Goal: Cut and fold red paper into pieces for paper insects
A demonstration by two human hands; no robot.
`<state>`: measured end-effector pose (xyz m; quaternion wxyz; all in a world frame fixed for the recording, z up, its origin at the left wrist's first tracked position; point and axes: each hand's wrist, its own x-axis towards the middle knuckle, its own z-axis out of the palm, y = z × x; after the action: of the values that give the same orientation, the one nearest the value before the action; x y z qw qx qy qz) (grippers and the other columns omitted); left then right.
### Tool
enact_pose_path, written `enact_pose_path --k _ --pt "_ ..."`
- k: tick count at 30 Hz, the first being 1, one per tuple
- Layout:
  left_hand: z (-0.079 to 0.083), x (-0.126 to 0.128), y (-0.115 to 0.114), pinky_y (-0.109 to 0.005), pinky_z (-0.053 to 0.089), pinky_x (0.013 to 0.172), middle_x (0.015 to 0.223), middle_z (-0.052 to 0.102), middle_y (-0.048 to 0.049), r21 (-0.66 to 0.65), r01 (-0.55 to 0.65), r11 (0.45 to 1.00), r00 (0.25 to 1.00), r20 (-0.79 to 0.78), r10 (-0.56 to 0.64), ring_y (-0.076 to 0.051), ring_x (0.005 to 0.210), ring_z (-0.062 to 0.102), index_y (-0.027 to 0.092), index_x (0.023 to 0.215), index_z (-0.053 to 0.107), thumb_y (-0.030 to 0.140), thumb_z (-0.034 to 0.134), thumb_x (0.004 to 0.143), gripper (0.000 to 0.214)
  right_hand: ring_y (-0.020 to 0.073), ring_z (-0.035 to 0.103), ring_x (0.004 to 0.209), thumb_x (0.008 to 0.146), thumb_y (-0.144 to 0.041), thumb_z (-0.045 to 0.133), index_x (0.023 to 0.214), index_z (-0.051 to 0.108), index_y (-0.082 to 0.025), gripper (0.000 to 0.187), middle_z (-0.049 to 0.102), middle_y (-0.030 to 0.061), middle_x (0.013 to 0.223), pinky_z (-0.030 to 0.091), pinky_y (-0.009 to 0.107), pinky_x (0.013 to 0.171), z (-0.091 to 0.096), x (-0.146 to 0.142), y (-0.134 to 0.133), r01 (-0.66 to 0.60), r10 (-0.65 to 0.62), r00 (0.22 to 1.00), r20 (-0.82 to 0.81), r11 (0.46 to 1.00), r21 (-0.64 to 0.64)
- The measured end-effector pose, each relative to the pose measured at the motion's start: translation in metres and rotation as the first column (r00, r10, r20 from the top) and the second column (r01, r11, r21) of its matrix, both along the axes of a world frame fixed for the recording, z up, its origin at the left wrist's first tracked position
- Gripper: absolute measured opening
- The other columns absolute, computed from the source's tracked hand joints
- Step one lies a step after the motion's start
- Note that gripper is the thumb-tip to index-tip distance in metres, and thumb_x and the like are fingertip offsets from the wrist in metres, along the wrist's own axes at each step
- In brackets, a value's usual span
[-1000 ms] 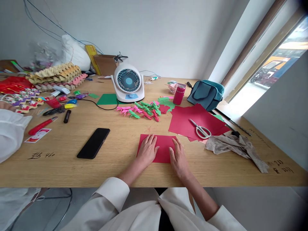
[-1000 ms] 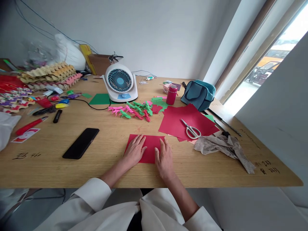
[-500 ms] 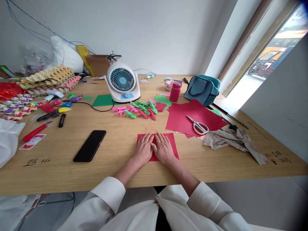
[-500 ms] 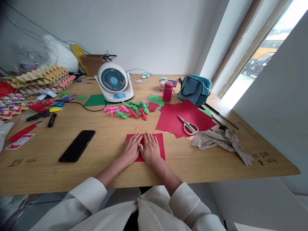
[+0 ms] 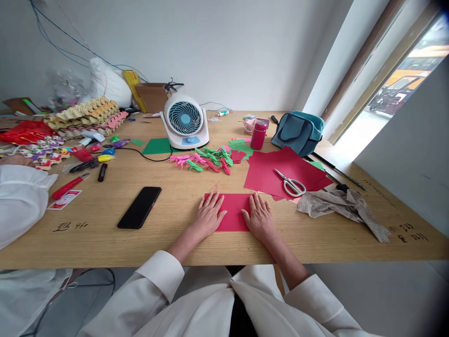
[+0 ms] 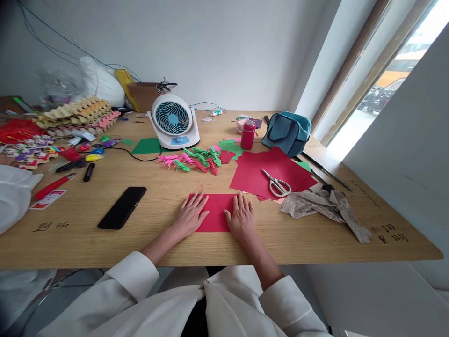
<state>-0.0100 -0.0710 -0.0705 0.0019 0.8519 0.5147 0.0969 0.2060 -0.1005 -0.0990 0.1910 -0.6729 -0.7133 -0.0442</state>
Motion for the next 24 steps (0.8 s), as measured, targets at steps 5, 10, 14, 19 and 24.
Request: enact_pose_path --k 5,10,14,19,24 --pt "0.003 -0.022 -0.008 -0.057 0.025 0.115 0.158 0.031 -0.0108 -0.014 -0.07 0.997 0.997 -0.041 0.07 -0.031 0.146 0.027 0.019 0.149 0.036 0.042 0.033 0.098 0.056 0.0335 0.034 0.141 0.096 -0.043 0.042 0.143 0.043 -0.006 0.06 0.039 0.0215 0.151 0.024 0.053 0.114 0.002 0.013 -0.016 0.038 -0.038 0.999 0.03 0.999 -0.005" --pt "0.01 -0.031 -0.016 -0.06 0.023 0.114 0.155 0.035 -0.0142 0.036 -0.157 0.987 0.987 -0.04 0.159 -0.032 0.144 0.03 0.017 0.147 0.04 0.039 0.034 0.098 0.054 0.0351 0.035 0.14 0.096 -0.044 0.038 0.143 0.043 -0.008 0.059 0.041 0.0222 0.15 0.025 0.055 0.112 0.001 0.037 -0.037 0.117 -0.117 0.993 0.011 0.993 0.016" --pt "0.021 -0.02 -0.034 -0.059 0.02 0.116 0.156 0.034 -0.013 0.063 -0.061 0.996 0.998 -0.018 0.062 -0.031 0.145 0.027 0.019 0.147 0.039 0.038 0.034 0.098 0.053 0.0315 0.041 0.135 0.096 -0.04 0.037 0.142 0.042 -0.011 0.054 0.05 0.0203 0.142 0.03 0.052 0.111 0.001 0.053 -0.045 0.108 -0.102 0.99 -0.093 0.992 0.062" --pt "0.02 0.01 -0.067 -0.054 0.018 0.118 0.16 0.025 -0.0084 -0.021 0.201 0.979 0.98 -0.01 -0.201 -0.028 0.148 0.019 0.022 0.153 0.028 0.046 0.034 0.098 0.06 0.0291 0.05 0.125 0.096 -0.037 0.04 0.131 0.052 -0.013 0.044 0.057 0.0184 0.132 0.038 0.047 0.105 0.006 0.06 -0.046 0.078 -0.052 0.968 -0.244 0.992 0.096" --pt "0.007 0.017 -0.078 -0.053 0.02 0.117 0.161 0.023 -0.0069 -0.112 0.267 0.957 0.962 -0.032 -0.272 -0.028 0.148 0.02 0.024 0.153 0.025 0.049 0.032 0.098 0.061 0.0283 0.054 0.116 0.093 -0.031 0.047 0.115 0.062 -0.019 0.029 0.061 0.0135 0.127 0.04 0.046 0.101 0.01 0.061 -0.046 0.057 -0.033 0.958 -0.285 0.995 0.076"
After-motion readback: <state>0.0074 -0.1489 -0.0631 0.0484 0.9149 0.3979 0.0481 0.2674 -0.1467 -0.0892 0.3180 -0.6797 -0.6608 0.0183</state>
